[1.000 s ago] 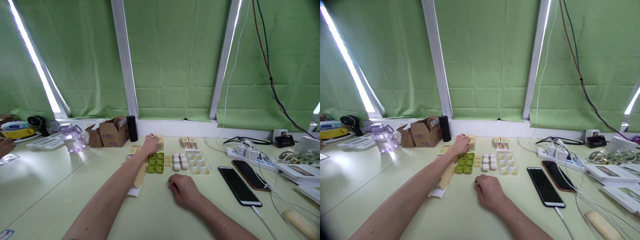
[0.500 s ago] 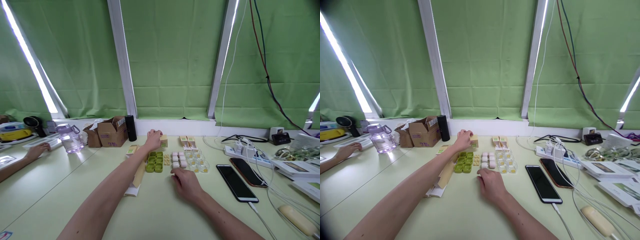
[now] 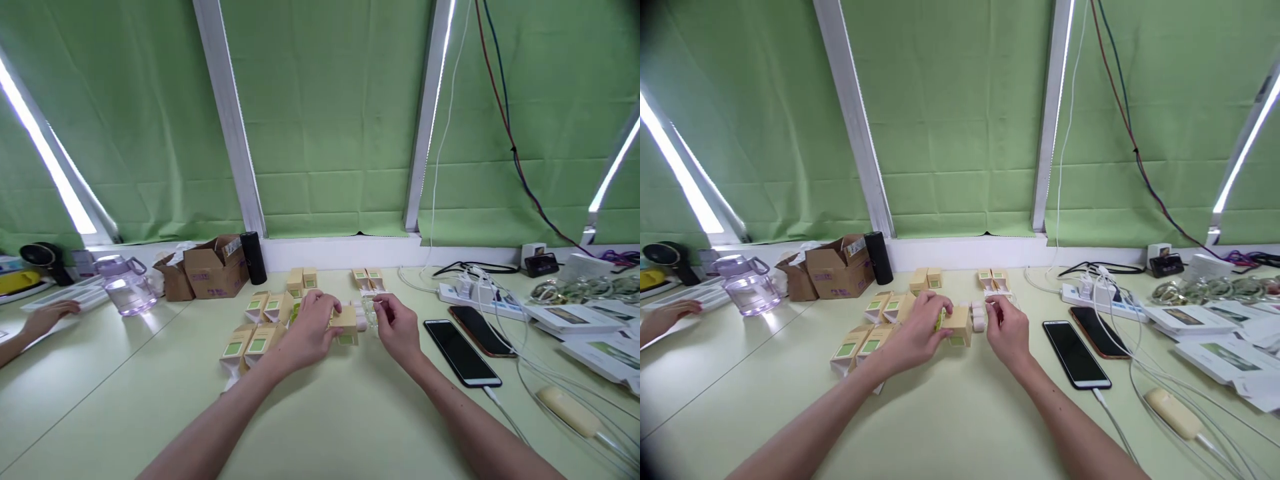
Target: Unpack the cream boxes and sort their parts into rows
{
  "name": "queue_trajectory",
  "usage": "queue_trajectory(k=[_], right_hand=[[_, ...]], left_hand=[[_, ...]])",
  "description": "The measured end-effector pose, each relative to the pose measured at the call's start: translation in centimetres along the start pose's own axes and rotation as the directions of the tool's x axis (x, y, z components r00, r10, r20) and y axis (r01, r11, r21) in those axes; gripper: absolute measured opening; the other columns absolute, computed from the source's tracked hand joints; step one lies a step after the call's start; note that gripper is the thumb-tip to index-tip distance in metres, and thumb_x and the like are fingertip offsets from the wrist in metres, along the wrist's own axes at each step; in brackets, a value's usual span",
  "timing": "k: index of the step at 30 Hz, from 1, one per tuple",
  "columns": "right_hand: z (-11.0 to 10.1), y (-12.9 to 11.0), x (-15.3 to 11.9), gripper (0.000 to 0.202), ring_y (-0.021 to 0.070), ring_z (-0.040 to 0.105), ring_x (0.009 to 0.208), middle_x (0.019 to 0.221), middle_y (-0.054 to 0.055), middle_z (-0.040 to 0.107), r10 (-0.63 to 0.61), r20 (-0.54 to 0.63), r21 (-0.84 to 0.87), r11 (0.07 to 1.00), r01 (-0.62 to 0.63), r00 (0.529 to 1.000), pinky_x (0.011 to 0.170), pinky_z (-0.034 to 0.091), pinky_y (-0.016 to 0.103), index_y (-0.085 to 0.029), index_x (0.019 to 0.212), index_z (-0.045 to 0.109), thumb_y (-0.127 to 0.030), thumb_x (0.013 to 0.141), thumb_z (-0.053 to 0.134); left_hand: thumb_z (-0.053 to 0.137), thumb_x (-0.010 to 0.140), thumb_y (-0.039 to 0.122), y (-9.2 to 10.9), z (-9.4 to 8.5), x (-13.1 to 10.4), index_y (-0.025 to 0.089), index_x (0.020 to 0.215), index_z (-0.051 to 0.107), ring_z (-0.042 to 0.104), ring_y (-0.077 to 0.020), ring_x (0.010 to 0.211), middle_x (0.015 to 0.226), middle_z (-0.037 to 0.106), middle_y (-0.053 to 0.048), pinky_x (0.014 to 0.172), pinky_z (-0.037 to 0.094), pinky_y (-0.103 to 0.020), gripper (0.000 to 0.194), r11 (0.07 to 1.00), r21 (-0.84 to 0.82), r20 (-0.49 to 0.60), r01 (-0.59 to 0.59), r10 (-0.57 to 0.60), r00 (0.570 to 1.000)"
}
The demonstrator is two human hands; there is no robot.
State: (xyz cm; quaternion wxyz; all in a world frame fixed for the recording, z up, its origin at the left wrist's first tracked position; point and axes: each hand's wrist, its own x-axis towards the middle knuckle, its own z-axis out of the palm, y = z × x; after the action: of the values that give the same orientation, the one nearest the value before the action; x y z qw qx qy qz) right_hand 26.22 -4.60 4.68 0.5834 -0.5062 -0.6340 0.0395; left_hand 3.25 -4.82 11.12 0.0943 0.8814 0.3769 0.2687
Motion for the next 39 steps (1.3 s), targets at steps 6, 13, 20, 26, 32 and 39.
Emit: queue_trajectory(k=[6, 13, 20, 26, 32, 39], right_hand=[[0.5, -0.2, -0.4, 0.017, 0.0161, 0.060, 0.058, 0.072, -0.002, 0.069, 0.013, 0.162, -0.058, 0.998, -0.003, 0.987, 0.061, 0.042, 0.027, -0.024, 0.103, 0.065, -0.031, 0.096, 0.052], [1.0, 0.7, -2.1, 0.015, 0.0150, 0.059, 0.058, 0.068, -0.001, 0.066, -0.129, 0.209, -0.025, 0.990, 0.137, 0.969, 0.060, 0.040, 0.026, -0.021, 0.100, 0.063, -0.027, 0.098, 0.049], [-0.1, 0.8, -3.1, 0.010, 0.0123, 0.045, 0.052, 0.062, -0.007, 0.049, -0.369, 0.319, 0.076, 0.928, 0.364, 0.873, 0.057, 0.034, 0.026, -0.022, 0.104, 0.054, -0.027, 0.095, 0.053], [-0.3, 0.7, -3.6, 0.021, 0.0127, 0.043, 0.055, 0.065, -0.008, 0.044, -0.380, 0.394, 0.147, 0.925, 0.351, 0.837, 0.059, 0.034, 0.027, -0.024, 0.106, 0.046, -0.020, 0.088, 0.054], [-0.1, 0.6, -3.7, 0.029, 0.0128, 0.041, 0.055, 0.065, -0.009, 0.042, -0.378, 0.448, 0.175, 0.926, 0.335, 0.811, 0.057, 0.031, 0.027, -0.025, 0.107, 0.043, -0.014, 0.083, 0.054], [0.0, 1.0, -3.5, 0.026, 0.0132, 0.044, 0.054, 0.064, -0.008, 0.047, -0.358, 0.438, 0.102, 0.931, 0.350, 0.824, 0.057, 0.034, 0.026, -0.024, 0.107, 0.046, -0.014, 0.084, 0.052]], left_hand=[[0.065, 0.085, 0.014, 1.1, 1.8, -2.7, 0.025, 0.107, 0.053, 0.049, -0.0305, 0.116, 0.112, 0.058, -0.008, 0.096, 0.046, -0.045, 0.028, 0.998, 0.053, 0.071, 0.024, -0.028, 0.997], [0.063, 0.091, 0.028, -0.4, 3.1, -3.7, 0.023, 0.131, 0.052, 0.046, -0.0309, 0.125, 0.131, 0.059, -0.011, 0.107, 0.043, -0.050, 0.042, 1.000, -0.010, -0.011, -0.016, 0.016, 1.000], [0.041, 0.100, 0.024, -2.4, 4.2, -4.2, 0.019, 0.137, 0.056, 0.064, -0.0252, 0.096, 0.096, 0.067, -0.008, 0.093, 0.052, -0.042, 0.041, 0.973, -0.056, -0.073, 0.222, -0.226, 0.971], [0.044, 0.096, 0.021, -2.7, 5.3, -4.3, 0.020, 0.137, 0.061, 0.066, -0.0253, 0.096, 0.092, 0.068, -0.006, 0.093, 0.051, -0.040, 0.045, 0.956, -0.072, -0.036, 0.284, -0.288, 0.957], [0.047, 0.094, 0.020, -2.4, 5.6, -4.5, 0.020, 0.132, 0.065, 0.066, -0.0247, 0.096, 0.094, 0.069, -0.006, 0.090, 0.051, -0.038, 0.042, 0.953, -0.102, -0.003, 0.285, -0.287, 0.958], [0.048, 0.093, 0.020, -2.2, 5.1, -4.3, 0.022, 0.106, 0.069, 0.064, -0.0246, 0.090, 0.088, 0.067, -0.005, 0.080, 0.049, -0.037, 0.024, 0.955, -0.090, -0.025, 0.281, -0.284, 0.958]])
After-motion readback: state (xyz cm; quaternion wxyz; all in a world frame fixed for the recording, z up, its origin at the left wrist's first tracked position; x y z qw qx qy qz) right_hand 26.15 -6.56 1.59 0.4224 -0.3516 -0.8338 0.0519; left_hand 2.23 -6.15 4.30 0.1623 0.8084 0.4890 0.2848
